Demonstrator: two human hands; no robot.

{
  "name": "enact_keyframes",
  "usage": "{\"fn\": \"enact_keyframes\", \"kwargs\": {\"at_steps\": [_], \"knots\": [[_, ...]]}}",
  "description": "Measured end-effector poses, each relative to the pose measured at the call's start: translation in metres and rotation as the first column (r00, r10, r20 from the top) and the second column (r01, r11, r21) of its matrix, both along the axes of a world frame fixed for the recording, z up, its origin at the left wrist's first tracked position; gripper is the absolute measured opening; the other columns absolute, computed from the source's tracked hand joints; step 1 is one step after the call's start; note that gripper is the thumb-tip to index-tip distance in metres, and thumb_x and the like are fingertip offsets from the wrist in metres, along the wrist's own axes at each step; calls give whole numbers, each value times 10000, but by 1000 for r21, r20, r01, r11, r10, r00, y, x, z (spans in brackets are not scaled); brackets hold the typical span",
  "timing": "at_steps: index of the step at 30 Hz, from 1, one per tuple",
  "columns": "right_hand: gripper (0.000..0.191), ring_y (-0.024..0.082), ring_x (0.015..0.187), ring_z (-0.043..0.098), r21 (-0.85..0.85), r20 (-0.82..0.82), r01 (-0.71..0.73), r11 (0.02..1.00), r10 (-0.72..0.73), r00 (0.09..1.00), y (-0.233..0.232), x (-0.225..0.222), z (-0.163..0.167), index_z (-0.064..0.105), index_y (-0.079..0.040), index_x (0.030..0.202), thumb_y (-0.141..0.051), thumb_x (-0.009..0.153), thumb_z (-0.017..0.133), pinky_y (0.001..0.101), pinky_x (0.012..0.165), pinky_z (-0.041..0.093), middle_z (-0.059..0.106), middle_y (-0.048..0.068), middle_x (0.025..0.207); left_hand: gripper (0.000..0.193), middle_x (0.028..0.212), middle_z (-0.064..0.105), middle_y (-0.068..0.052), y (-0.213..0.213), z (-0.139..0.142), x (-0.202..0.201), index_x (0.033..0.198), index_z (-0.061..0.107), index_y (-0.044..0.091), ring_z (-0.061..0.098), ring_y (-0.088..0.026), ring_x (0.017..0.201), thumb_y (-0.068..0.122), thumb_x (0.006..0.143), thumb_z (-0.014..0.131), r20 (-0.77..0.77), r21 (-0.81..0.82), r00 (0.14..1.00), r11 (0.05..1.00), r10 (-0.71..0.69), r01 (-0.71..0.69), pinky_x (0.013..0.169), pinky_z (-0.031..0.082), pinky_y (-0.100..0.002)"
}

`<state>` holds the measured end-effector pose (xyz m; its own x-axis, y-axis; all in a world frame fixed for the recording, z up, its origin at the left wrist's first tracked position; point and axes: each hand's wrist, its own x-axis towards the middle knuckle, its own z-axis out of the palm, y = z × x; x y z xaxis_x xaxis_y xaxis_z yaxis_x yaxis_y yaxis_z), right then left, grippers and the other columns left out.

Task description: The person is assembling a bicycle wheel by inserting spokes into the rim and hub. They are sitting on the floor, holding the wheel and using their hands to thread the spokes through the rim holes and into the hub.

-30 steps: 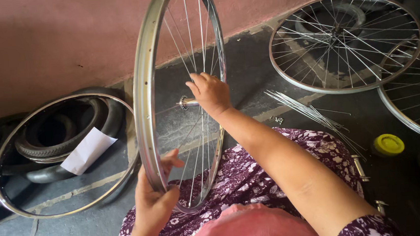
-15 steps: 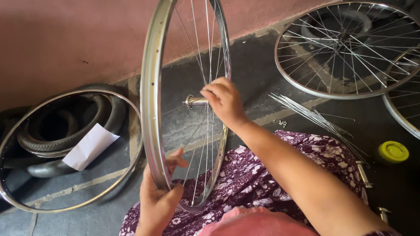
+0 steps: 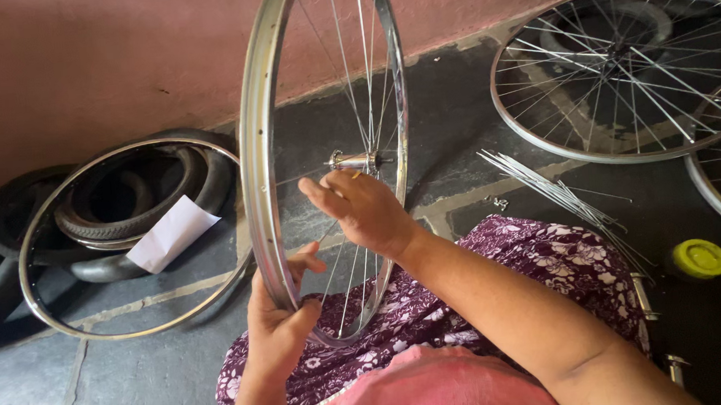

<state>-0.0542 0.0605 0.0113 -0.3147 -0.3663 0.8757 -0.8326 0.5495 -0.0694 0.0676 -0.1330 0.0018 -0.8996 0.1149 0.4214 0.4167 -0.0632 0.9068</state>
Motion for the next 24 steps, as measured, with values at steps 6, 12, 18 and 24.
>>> {"fn": "enact_keyframes", "kwargs": {"at_steps": [6,12,18,24], "knots": [[391,220,859,661,5,-63,97,995,-97,993,-9,4,5,630,-116,1320,-43,937,661,358,758,582,652,66,1007,665,1210,647,-117,10,0,2,1341,491,25,496,-297,1421,-175,709,549,111,-20,994,1000,13,-11,1173,342,-425],[171,237,888,686,-73,-176,283,956,-291,940,19,-1,18,645,-98,909,-212,941,769,374,730,568,681,65,923,630,1181,665,-119,13,2,1,1295,518,19,498,-292,1452,-173,695,538,76,-82,997,996,23,-16,1157,360,-392],[253,318,979,637,-123,157,306,944,-286,945,20,-12,18,594,-52,1042,-211,916,746,434,850,513,647,137,983,600,1177,658,-111,9,-5,0,1259,522,31,499,-307,1446,-170,694,542,31,-65,1000,998,-4,6,1173,324,-401],[448,302,1147,619,-79,407,138,987,-95,908,7,-33,7,543,-75,1328,-161,912,684,549,1104,311,693,117,1111,573,1173,648,-110,10,-11,3,1237,543,34,490,-308,1453,-178,705,546,54,-54,999,999,-2,5,1133,340,-390]]}}
